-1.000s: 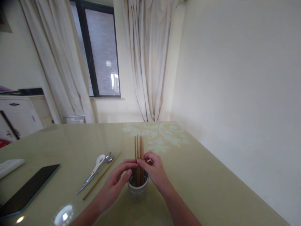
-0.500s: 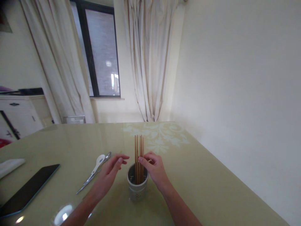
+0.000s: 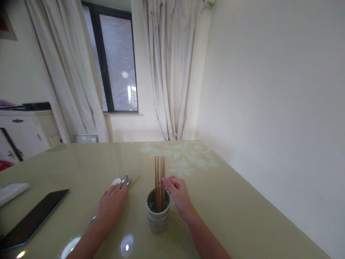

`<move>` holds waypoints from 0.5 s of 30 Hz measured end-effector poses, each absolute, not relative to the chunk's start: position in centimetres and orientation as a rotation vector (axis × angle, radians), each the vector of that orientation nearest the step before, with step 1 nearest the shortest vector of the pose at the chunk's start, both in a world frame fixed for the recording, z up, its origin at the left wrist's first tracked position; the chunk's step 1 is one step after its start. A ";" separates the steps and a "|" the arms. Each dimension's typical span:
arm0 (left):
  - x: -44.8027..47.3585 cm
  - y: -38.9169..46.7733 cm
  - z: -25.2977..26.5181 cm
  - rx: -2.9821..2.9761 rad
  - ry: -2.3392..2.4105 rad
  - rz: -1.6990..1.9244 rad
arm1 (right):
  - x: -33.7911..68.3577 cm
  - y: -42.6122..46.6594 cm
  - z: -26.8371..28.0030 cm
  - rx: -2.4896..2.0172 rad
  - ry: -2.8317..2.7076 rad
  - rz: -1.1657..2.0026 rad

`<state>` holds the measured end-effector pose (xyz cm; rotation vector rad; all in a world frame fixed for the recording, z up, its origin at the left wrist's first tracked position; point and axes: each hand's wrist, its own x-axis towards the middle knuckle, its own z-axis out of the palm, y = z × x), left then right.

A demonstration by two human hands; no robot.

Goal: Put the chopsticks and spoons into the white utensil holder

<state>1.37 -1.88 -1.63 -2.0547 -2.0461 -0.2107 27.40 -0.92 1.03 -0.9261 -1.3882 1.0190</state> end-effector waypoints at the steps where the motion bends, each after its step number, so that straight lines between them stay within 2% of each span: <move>1: 1.4 -1.8 -1.7 -2.072 -2.058 -0.206 | 27.4 -0.9 0.9 -0.925 -1.363 1.032; 6: 2.2 -1.6 -1.8 -2.213 -2.030 -0.357 | 27.3 -0.2 -0.1 -1.027 -1.175 1.089; 9: 3.6 -1.9 -1.3 -2.369 -2.000 -0.670 | 27.1 0.1 -0.7 -1.061 -1.220 1.141; 15: 6.5 -2.7 -1.5 -2.635 -1.898 -1.273 | 26.0 -0.2 -0.7 -0.951 -1.245 1.440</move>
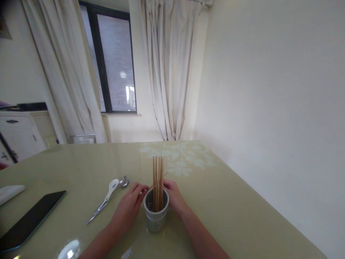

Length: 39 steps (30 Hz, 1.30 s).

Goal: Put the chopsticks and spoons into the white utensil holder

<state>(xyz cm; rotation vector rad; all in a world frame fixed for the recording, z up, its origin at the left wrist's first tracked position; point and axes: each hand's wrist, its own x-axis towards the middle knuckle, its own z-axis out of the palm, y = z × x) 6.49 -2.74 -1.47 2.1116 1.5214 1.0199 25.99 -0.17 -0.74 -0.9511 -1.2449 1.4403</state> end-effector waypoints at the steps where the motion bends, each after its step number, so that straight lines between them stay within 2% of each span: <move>1: 6.7 -2.8 -1.6 2.095 1.470 1.056 | 25.8 -0.2 -0.8 -0.937 -1.238 1.455; 7: 6.3 -2.3 -1.8 2.113 1.392 1.115 | 25.9 0.8 -0.8 -0.880 -1.158 1.298; 12: 2.1 -1.1 -0.3 2.222 1.972 1.067 | 29.5 1.7 1.7 -0.855 -0.938 0.883; 16: -1.9 -0.7 0.2 2.149 2.467 0.755 | 33.3 1.2 4.3 -0.669 -0.749 0.650; 20: -5.0 0.5 -1.2 1.940 2.555 0.587 | 33.6 0.1 5.5 -0.568 -0.792 0.776; 25: -6.4 2.2 -3.0 1.766 2.508 0.456 | 29.2 -1.2 4.6 -0.671 -1.108 0.922; 32: -6.0 2.5 -3.2 1.764 2.447 0.476 | 26.2 -2.4 2.4 -0.842 -1.419 0.815; 39: -5.4 2.5 -2.9 1.725 2.399 0.604 | 26.6 -2.1 1.7 -0.858 -1.406 0.750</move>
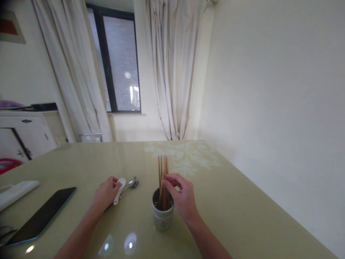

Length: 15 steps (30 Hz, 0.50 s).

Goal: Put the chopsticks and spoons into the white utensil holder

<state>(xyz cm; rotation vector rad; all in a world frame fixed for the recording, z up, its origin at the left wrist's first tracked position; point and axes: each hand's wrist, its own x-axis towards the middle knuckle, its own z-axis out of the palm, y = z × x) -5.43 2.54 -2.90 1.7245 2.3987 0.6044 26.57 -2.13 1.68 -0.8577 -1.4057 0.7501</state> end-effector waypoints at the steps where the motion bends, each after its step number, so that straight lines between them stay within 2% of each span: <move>1: -5.4 2.5 -2.8 1.723 2.396 0.631 | 26.6 -2.1 1.7 -0.852 -1.419 0.753; 4: -5.0 2.2 -1.8 1.722 2.396 0.755 | 26.6 -2.2 1.8 -0.849 -1.459 0.743; 6: -4.4 1.7 -0.8 1.710 2.313 1.007 | 26.5 -2.3 1.9 -0.849 -1.454 0.722; 9: -2.5 0.5 0.9 1.631 1.985 1.469 | 26.5 -2.5 2.0 -0.839 -1.435 0.673; 15: 3.7 -3.8 2.2 1.711 1.324 1.969 | 26.6 -3.6 2.9 -0.667 -1.631 0.400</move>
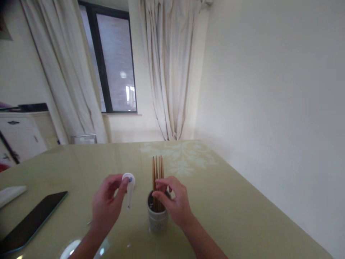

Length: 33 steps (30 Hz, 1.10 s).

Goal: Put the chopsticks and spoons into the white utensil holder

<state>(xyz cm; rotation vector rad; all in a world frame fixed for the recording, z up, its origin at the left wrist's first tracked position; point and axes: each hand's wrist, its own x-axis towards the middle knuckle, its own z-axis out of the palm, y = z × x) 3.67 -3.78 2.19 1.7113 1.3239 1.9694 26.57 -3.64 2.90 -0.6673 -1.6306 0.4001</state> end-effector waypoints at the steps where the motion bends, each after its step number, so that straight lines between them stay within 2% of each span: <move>1: 4.5 -4.5 2.0 1.733 1.215 2.023 | 26.4 -4.0 3.1 -0.620 -1.674 0.371; 6: 6.5 -6.6 1.0 1.971 0.914 2.060 | 25.5 -6.0 3.4 -0.533 -1.811 0.392; 11: 6.4 -6.9 1.3 2.148 0.826 1.879 | 25.6 -6.0 3.0 -0.637 -1.740 0.537; 15: 6.3 -6.2 1.6 2.068 1.032 1.791 | 27.0 -4.7 3.4 -0.692 -1.353 0.609; 19: 6.5 -5.2 0.9 1.946 1.179 1.522 | 28.4 -3.4 4.0 -0.783 -1.177 0.595; 24: 7.6 -5.0 -0.7 1.768 1.110 1.275 | 28.8 -2.4 3.2 -0.827 -1.325 0.586; 27: 7.9 -5.2 -1.0 1.669 1.080 1.176 | 28.8 -2.4 2.4 -0.860 -1.510 0.445; 30: 7.4 -4.8 -0.7 1.648 1.080 1.168 | 28.9 -2.3 1.9 -0.846 -1.669 0.310; 33: 5.5 -3.2 -0.7 1.730 1.258 1.263 | 28.9 -2.0 1.7 -0.819 -1.712 0.320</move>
